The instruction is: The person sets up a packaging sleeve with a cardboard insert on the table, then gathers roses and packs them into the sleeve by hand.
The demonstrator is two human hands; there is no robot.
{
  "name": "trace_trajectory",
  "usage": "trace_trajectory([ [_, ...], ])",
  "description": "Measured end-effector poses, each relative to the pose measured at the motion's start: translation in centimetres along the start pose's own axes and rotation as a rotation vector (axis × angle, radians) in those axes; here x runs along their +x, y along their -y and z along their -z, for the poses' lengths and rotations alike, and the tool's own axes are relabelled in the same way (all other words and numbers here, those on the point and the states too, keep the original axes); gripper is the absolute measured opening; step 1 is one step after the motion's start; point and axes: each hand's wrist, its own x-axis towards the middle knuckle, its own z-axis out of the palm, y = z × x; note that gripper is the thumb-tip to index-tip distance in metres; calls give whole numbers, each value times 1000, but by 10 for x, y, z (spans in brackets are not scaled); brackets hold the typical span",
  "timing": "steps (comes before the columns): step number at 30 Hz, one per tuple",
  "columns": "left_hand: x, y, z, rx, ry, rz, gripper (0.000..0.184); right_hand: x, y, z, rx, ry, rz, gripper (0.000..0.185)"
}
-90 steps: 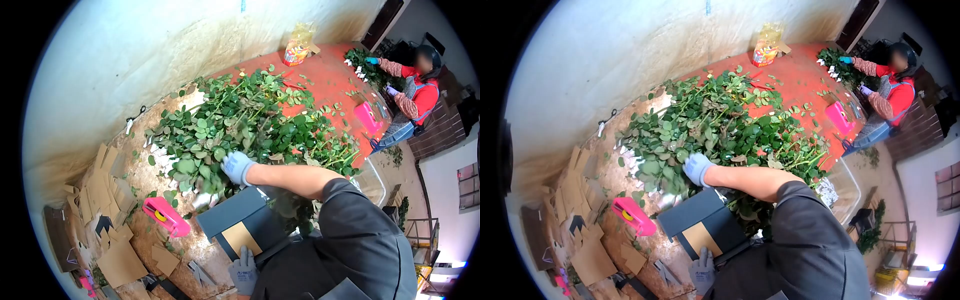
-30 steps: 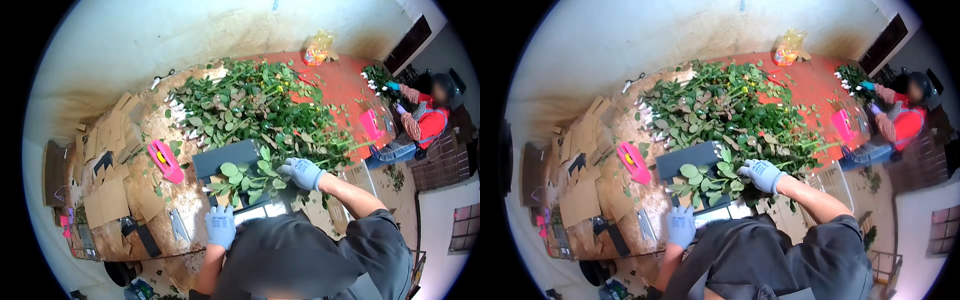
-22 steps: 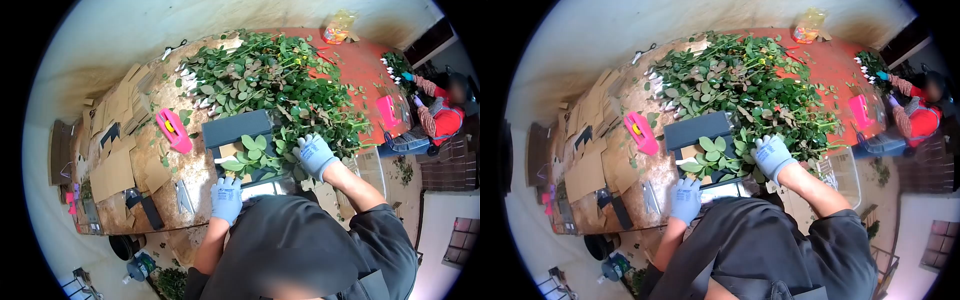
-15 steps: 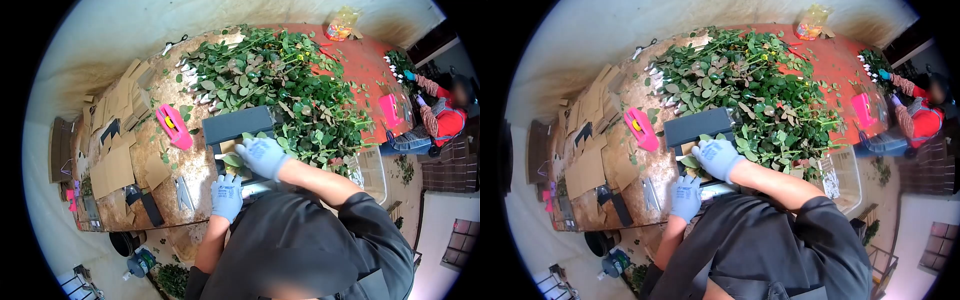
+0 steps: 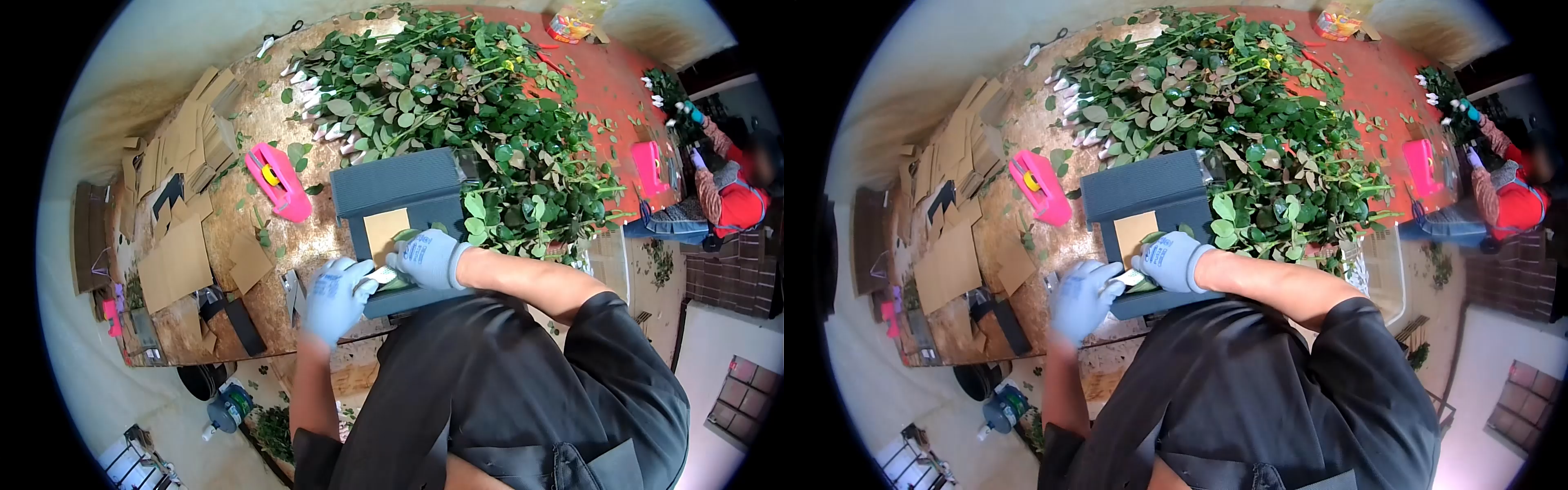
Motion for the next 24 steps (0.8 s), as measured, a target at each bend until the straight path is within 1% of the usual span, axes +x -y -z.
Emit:
trace_trajectory([
  [2, 8, 10, -15, 120, 135, -54, 19, 1, -2, -9, -9, -52, 28, 21],
  [3, 11, 11, -13, 117, 139, -55, 19, 0, -2, -8, -6, -49, 25, 21],
  [5, 17, 14, -9, 177, 253, -86, 18, -3, -2, -6, 28, -61, -21, 21],
  [6, 16, 15, -10, 174, 260, -86, 18, -3, -3, -9, 34, -58, -24, 21],
  [8, 14, 20, -11, 232, 252, -170, 16, 0, -3, -14, 32, -126, -8, 19],
  [9, 13, 22, -10, 232, 256, -169, 16, 1, -2, -12, 37, -127, -8, 19],
  [11, 10, 24, -5, 224, 200, -237, 17, 2, -1, -6, 39, -28, -35, 27],
  [12, 7, 31, 0, 225, 200, -236, 17, 2, -1, -7, 39, -29, -34, 27],
  [14, -1, 55, 17, 362, 208, -152, 17, 0, -2, -9, 66, -76, -18, 27],
  [15, -10, 67, 28, 363, 208, -152, 17, 0, -3, -8, 66, -77, -17, 27],
  [17, -28, 83, 52, 382, 310, 148, 14, 0, -5, -8, -46, -38, 86, 26],
  [18, -29, 73, 56, 382, 309, 150, 14, 0, -6, -6, -47, -38, 87, 26],
  [20, -30, 40, 53, 251, 135, 28, 23, 0, -3, -5, -84, 11, 108, 25],
  [22, -24, 5, 31, 220, 27, -177, 34, -1, -3, -9, -83, -14, 122, 23],
  [24, -25, -24, 3, 208, 72, -201, 38, -2, -3, -10, -48, -61, 130, 21],
])
